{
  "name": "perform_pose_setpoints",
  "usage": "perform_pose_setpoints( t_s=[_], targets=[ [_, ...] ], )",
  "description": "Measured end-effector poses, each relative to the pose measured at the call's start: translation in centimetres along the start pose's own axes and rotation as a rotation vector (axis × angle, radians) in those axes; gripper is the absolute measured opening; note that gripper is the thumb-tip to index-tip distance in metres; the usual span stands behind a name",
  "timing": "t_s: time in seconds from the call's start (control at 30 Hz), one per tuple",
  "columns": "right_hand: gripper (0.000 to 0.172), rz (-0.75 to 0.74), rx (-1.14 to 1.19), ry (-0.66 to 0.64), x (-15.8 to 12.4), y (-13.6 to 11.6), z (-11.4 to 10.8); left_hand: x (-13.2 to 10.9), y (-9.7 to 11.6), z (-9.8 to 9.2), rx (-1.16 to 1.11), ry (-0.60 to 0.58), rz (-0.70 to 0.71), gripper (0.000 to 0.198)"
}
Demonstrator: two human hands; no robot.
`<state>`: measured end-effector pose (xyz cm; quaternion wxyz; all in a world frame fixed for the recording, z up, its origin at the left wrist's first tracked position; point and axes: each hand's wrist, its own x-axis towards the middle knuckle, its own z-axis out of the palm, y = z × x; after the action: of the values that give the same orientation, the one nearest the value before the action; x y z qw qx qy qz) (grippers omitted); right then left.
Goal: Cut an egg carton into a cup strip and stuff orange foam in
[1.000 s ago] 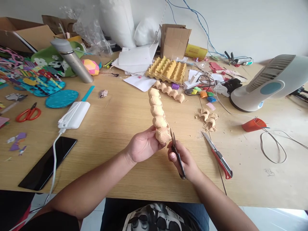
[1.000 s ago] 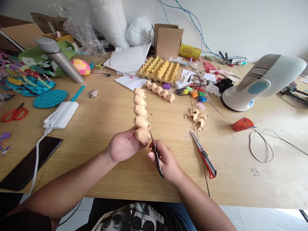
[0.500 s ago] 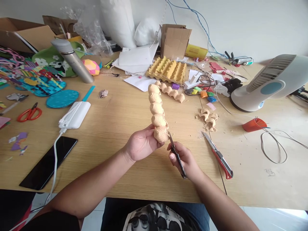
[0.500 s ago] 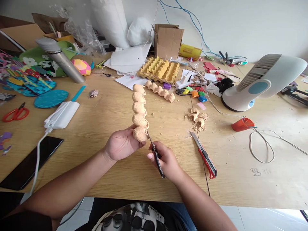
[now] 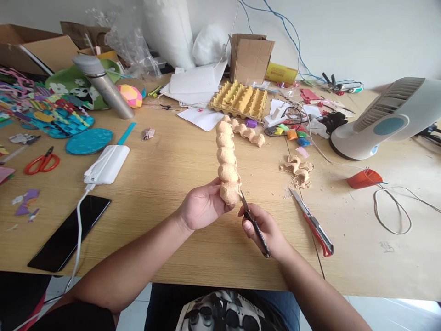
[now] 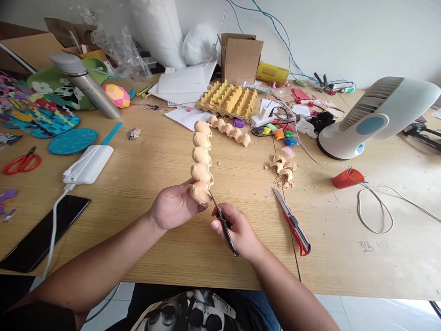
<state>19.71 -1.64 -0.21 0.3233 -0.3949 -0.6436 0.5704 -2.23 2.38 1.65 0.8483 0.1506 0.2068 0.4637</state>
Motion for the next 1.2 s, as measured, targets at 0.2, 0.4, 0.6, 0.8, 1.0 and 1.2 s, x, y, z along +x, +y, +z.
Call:
perform_pose_setpoints(
  t_s=[0.2, 0.4, 0.6, 0.8, 1.0, 1.2],
  targets=[
    [0.049, 0.010, 0.032, -0.009, 0.03, 0.11, 0.08, 0.03, 0.04, -0.02, 0.011, 0.004, -0.001, 0.031],
    [0.047, 0.017, 0.033, 0.007, -0.07, 0.34, 0.19, -0.04, 0.06, 0.10, -0.006, 0.008, -0.009, 0.041],
    [0.048, 0.015, 0.020, 0.005, -0.10, 0.62, 0.29, -0.02, 0.01, 0.04, 0.005, 0.015, -0.002, 0.043],
    [0.048, 0.021, 0.004, 0.005, -0.20, 0.54, 0.48, -0.02, 0.05, -0.09, 0.011, 0.007, 0.001, 0.037],
    [0.048, -0.009, -0.045, 0.005, -0.16, 0.65, 0.44, -0.11, 0.09, 0.01, 0.028, 0.036, 0.017, 0.044],
    [0.049, -0.032, -0.071, -0.005, -0.12, 0.58, 0.47, -0.37, 0.28, 0.48, 0.082, 0.016, 0.011, 0.034]
  ],
)
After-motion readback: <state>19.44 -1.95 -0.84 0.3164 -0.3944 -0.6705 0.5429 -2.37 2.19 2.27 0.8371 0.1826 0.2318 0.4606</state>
